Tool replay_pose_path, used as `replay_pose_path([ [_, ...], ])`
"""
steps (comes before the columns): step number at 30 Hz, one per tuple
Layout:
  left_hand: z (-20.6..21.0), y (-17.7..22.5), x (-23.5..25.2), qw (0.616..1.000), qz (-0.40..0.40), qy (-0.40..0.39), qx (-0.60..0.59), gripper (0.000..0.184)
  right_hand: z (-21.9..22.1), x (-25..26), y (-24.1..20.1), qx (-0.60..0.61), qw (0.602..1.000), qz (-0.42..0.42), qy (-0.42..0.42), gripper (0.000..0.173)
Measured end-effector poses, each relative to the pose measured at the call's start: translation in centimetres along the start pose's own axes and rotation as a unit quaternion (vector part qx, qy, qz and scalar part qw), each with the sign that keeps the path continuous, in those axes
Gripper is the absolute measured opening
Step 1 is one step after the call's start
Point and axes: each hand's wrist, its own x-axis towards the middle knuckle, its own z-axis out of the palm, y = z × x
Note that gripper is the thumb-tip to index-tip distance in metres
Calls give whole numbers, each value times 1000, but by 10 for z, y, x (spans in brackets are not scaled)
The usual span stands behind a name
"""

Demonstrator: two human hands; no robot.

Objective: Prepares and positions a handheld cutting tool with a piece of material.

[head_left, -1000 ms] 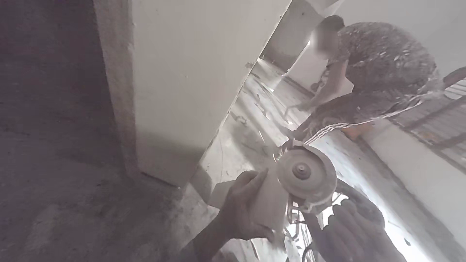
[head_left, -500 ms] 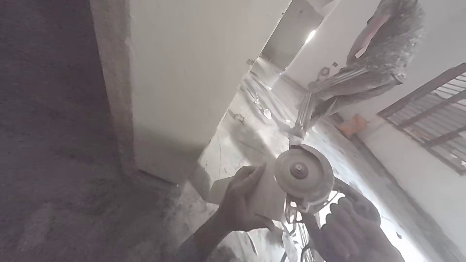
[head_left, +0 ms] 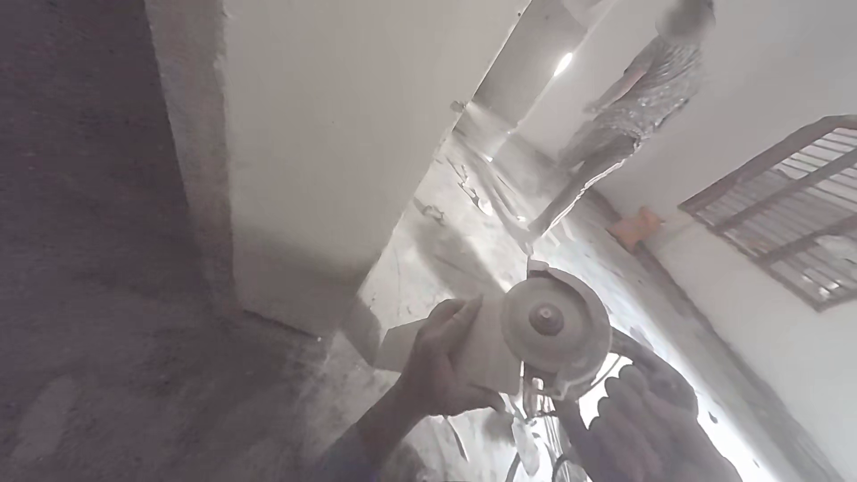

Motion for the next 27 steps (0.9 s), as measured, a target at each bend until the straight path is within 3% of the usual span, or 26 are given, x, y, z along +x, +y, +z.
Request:
replay_pose_path([
  [6,-3,2,-2,1000,-7,-3,-18,117,8,2,4,-11,999,-23,29,23],
  [10,-6,2,-4,999,-5,-6,-33,115,-2,5,1,2,1000,10,6,16],
  [13,-7,2,-5,999,-2,-4,-37,114,9,9,6,-28,999,-26,36,15],
  [19,-7,3,-5,999,-5,-6,-34,115,-4,10,4,34,999,4,9,19],
  [27,-8,4,-7,999,6,-14,-28,116,-7,13,6,52,998,-17,-11,16],
])
